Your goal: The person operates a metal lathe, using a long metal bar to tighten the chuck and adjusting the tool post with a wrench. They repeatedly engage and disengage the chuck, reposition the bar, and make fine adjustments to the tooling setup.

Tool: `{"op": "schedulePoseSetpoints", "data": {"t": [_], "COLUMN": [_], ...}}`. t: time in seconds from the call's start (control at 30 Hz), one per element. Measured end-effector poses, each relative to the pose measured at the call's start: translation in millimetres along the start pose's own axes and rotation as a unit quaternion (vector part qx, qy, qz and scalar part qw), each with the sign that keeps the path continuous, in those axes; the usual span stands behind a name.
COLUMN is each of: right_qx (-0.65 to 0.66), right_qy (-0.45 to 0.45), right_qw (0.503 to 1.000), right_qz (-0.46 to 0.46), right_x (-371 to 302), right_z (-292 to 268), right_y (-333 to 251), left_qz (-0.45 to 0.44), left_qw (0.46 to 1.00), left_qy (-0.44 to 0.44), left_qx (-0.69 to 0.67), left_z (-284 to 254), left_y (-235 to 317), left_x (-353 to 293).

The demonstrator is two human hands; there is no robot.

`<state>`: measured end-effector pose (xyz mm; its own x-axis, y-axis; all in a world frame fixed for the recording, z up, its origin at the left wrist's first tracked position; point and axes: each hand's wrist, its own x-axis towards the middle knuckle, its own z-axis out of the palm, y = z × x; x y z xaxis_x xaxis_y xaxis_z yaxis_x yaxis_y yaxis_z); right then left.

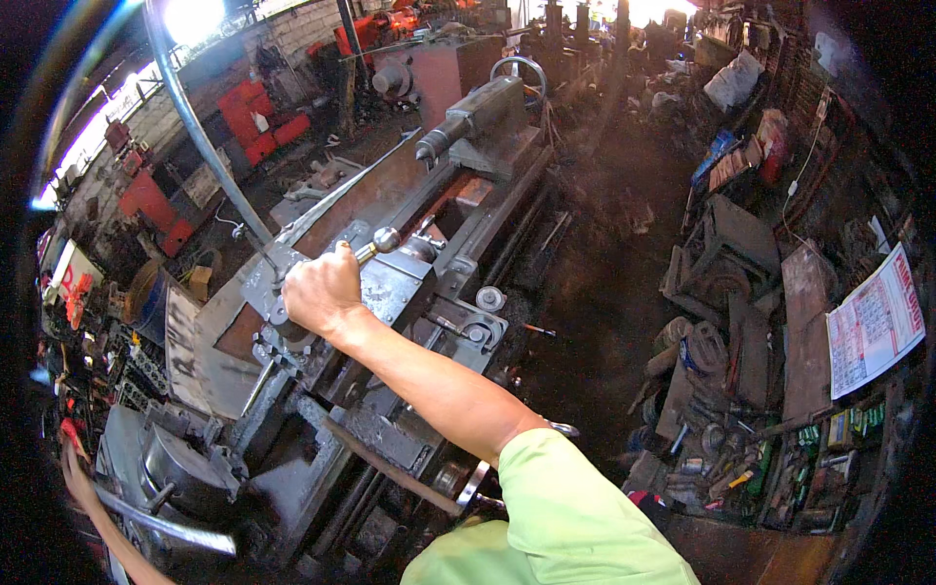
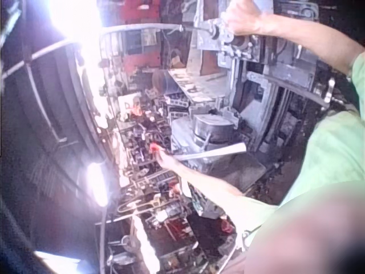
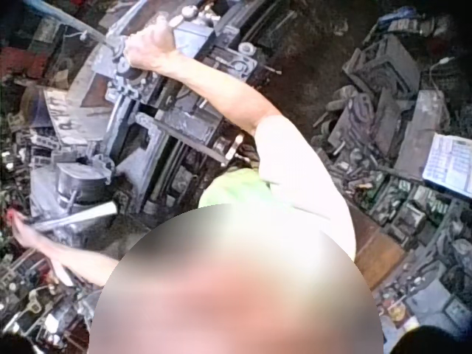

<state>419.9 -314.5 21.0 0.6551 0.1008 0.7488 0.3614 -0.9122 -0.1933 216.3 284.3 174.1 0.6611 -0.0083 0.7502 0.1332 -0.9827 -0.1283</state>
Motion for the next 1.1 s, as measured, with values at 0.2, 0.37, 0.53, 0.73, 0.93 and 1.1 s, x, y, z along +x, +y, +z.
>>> {"op": "schedulePoseSetpoints", "data": {"t": [0.2, 0.37, 0.53, 0.73, 0.93, 1.1], "right_qx": [0.012, 0.015, 0.011, 0.008, 0.029, 0.024], "right_qy": [-0.003, 0.012, -0.026, -0.013, 0.047, 0.045], "right_qw": [1.0, 1.0, 1.0, 1.0, 0.998, 0.999], "right_qz": [-0.007, -0.022, -0.009, -0.024, -0.015, -0.01], "right_x": [-0.6, -0.9, -1.3, -2.9, -2.3, -1.7], "right_z": [-1.8, -1.4, 0.7, 0.7, 5.0, 6.6], "right_y": [2.2, 3.5, 0.6, 2.5, 1.8, 0.4], "left_qz": [0.148, 0.2, -0.063, -0.254, -0.395, -0.187], "left_qw": [0.933, 0.872, 0.953, 0.963, 0.889, 0.935], "left_qy": [-0.26, -0.438, -0.289, 0.081, 0.201, -0.103], "left_qx": [-0.199, 0.083, 0.067, 0.022, -0.117, -0.284], "left_z": [43.5, -43.8, -131.4, -109.7, -31.7, 12.6], "left_y": [278.5, 345.0, 255.3, 206.8, 17.8, 91.2], "left_x": [28.3, -149.3, -182.1, -193.6, -133.2, 66.8]}}
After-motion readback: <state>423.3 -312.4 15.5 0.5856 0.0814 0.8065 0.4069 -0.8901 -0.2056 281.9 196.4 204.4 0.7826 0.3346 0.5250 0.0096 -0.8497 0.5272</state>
